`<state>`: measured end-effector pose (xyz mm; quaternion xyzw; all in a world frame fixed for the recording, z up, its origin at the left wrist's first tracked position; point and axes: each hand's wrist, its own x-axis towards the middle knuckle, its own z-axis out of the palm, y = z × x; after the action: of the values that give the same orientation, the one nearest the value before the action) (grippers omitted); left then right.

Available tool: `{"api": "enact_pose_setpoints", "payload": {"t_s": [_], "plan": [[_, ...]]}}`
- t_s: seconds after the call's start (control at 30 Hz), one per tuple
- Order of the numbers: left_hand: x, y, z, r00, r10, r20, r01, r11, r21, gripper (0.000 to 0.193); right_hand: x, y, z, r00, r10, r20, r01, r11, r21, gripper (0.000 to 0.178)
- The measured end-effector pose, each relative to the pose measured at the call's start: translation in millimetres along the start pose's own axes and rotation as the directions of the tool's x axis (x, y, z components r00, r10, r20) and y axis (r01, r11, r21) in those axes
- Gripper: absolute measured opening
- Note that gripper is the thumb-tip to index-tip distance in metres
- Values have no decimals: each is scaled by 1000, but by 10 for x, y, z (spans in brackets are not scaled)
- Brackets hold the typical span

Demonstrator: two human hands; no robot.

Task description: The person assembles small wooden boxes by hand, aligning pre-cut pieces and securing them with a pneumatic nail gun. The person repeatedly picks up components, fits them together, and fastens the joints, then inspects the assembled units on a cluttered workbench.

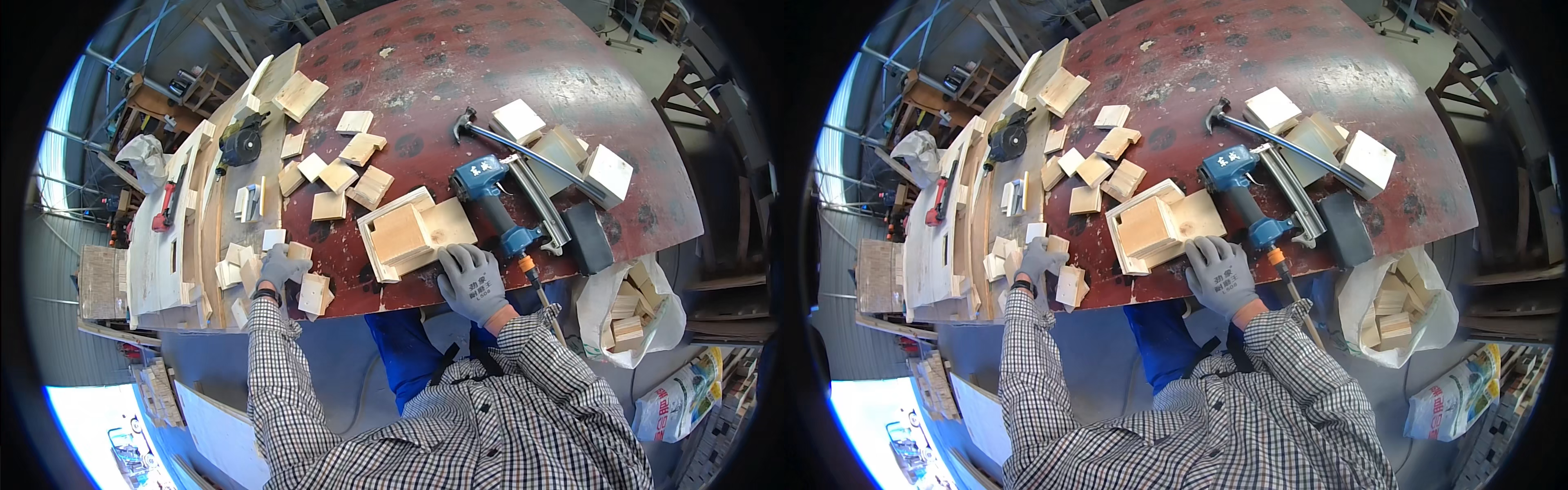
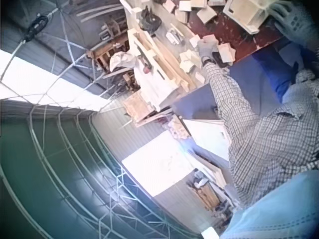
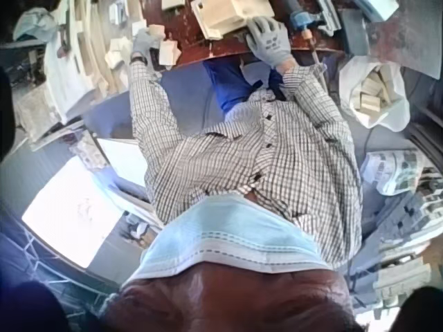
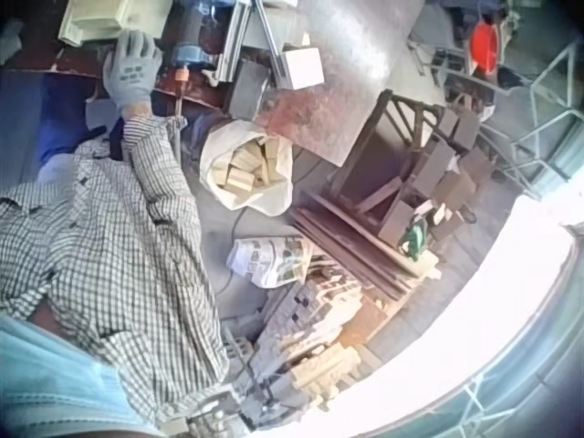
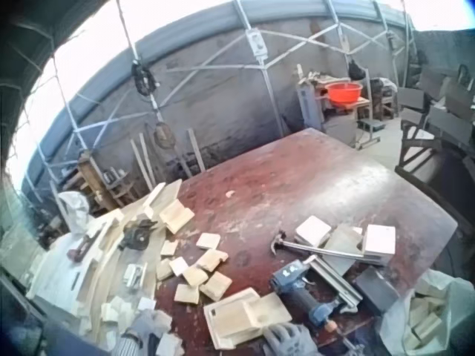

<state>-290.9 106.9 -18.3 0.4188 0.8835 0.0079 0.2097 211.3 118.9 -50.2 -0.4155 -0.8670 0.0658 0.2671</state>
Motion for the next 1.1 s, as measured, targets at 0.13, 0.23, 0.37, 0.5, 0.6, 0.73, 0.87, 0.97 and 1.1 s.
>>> {"api": "enact_pose_setpoints", "payload": {"t_s": [0.13,0.23,0.37,0.5,0.6,0.73,0.87,0.97,1.1], "plan": [[-145,473,-180,918,287,-275,-369,874,-318,83,3,1,-23,1000,11,-3,-11,1000,-8,51],[-549,1161,-424,767,496,-408,-628,712,-315,88,-13,44,-14,1000,19,0,-19,1000,-6,51],[-1274,1983,-484,536,792,-293,-832,555,-23,93,-10,43,-22,1000,22,3,-22,1000,5,51],[-1398,2241,-35,474,855,-209,-827,514,227,100,13,25,-53,1000,16,-14,-15,1000,11,50],[-1340,2152,189,472,861,-190,-830,507,232,104,27,27,-64,999,9,-42,-9,1000,15,49],[-1386,2158,187,457,871,-181,-847,489,211,109,19,44,-64,999,17,-39,-17,1000,-1,50],[-1383,2142,317,399,881,-253,-852,458,252,104,10,36,-41,999,12,-46,-11,1000,18,52],[-1385,2186,323,389,886,-253,-867,445,224,101,-8,48,-18,999,10,-53,-9,1000,17,52],[-1347,2222,274,357,909,-218,-881,404,244,101,-7,60,-15,998,11,-59,-10,1000,12,52]]}}
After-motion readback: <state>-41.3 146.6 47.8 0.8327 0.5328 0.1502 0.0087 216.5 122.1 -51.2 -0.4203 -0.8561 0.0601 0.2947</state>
